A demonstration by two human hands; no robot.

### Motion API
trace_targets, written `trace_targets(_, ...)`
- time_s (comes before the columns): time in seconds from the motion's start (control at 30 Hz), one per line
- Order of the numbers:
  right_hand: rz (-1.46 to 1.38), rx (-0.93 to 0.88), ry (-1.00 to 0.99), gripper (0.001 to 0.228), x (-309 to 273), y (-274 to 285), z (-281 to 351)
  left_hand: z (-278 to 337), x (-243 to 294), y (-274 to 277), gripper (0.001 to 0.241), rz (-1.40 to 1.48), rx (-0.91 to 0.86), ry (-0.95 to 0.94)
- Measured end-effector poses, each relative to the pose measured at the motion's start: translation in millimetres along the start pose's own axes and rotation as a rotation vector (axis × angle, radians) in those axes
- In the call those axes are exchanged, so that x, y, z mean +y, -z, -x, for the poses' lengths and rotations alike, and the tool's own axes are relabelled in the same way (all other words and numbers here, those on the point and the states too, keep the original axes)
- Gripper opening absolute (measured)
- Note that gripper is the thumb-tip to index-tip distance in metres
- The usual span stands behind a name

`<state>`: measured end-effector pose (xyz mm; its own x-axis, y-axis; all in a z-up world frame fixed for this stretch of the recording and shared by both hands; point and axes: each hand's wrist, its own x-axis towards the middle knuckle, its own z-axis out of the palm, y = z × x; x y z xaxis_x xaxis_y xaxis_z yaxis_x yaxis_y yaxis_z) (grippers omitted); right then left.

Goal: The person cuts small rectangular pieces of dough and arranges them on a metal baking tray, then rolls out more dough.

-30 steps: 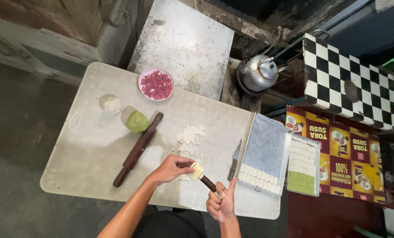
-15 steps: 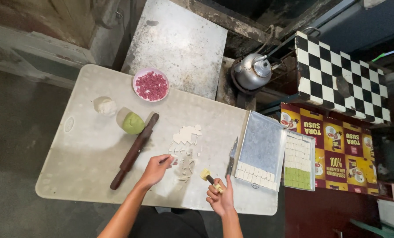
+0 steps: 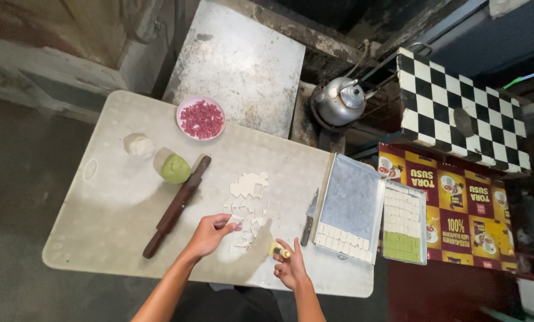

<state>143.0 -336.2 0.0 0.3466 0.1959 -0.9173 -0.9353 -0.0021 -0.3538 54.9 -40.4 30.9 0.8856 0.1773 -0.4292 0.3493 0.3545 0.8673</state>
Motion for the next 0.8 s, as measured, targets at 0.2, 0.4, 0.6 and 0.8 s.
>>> trace_targets(0.2,0.217,-0.013,-0.053,0.085,-8,8,1,-4,5,-27,0.030,-0.023,-0.061,-0.029)
trace_targets(0.4,0.277,-0.143,-0.063,0.087,-12,29,-5,0,23,-74,0.029,-0.099,-0.050,0.018)
trace_targets(0.6,0.469,0.130,0.328,0.069,-19,58,2,-4,10,-132,0.028,-0.134,-0.076,-0.036)
trace_targets(0.8,0.386,-0.252,0.891,0.035,-75,79,89,-4,32,-230,0.047,-0.407,-0.138,0.112)
